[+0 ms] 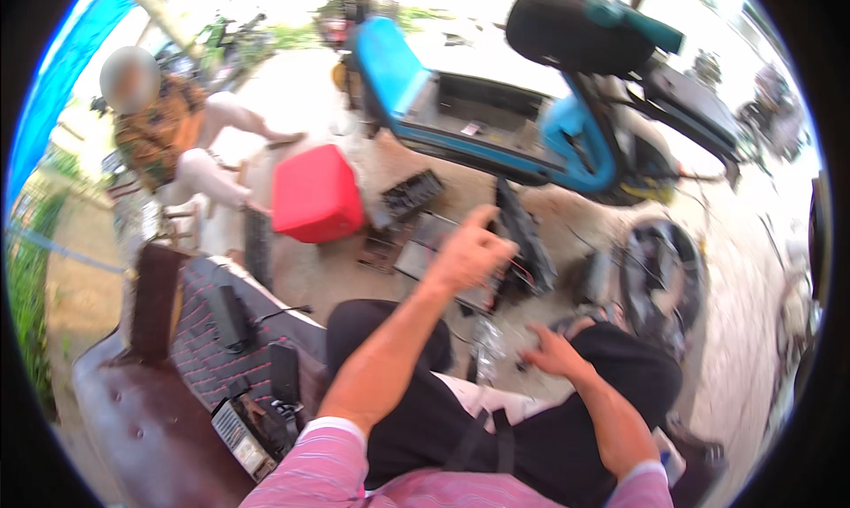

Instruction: The person sits on the ground and works on the electrical components of a blue electric scooter. They handle a battery pack, connect wires, and use a yellow multimeter to test connections. The person also picks up and examines a black power adapter and various cables.

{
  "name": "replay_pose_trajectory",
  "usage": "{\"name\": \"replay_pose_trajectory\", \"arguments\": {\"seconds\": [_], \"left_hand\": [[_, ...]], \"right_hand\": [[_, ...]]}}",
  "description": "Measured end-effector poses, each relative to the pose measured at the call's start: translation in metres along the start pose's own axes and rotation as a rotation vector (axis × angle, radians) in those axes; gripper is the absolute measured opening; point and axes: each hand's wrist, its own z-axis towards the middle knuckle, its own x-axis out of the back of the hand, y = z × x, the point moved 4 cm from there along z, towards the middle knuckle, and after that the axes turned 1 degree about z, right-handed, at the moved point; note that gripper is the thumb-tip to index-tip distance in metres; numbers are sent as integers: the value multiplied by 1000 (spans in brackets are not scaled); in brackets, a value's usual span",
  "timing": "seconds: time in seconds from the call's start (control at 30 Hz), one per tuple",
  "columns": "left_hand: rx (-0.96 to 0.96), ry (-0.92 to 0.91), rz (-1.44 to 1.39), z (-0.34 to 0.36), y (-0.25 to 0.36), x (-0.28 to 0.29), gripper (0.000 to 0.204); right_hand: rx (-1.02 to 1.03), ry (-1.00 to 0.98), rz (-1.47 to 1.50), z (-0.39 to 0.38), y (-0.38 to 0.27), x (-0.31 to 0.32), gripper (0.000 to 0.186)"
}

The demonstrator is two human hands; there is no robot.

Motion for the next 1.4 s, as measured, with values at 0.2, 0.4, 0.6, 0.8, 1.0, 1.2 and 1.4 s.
{"name": "replay_pose_trajectory", "arguments": {"seconds": [0.2,0.4,0.6,0.8,1.0,1.2,1.4], "left_hand": [[179,8,-294,-29,-12,-5,66],[217,8,-411,-50,-11,-8,59],[199,113,-586,-85,-23,-14,74],[37,261,-436,-79,-33,-11,88],[56,261,-383,-80,-40,-11,91],[254,370,-1365,-50,-72,49,59],[-752,130,37,-115,152,20,64]], "right_hand": [[22,22,1283,-7,-18,47,79],[163,-42,1671,-28,-33,69,82],[234,-28,1618,-24,-57,68,92],[210,197,1559,-25,-47,63,98],[70,305,1587,-21,-18,55,88],[46,334,1535,-22,-17,51,86],[40,322,1484,-14,-8,51,73]]}}
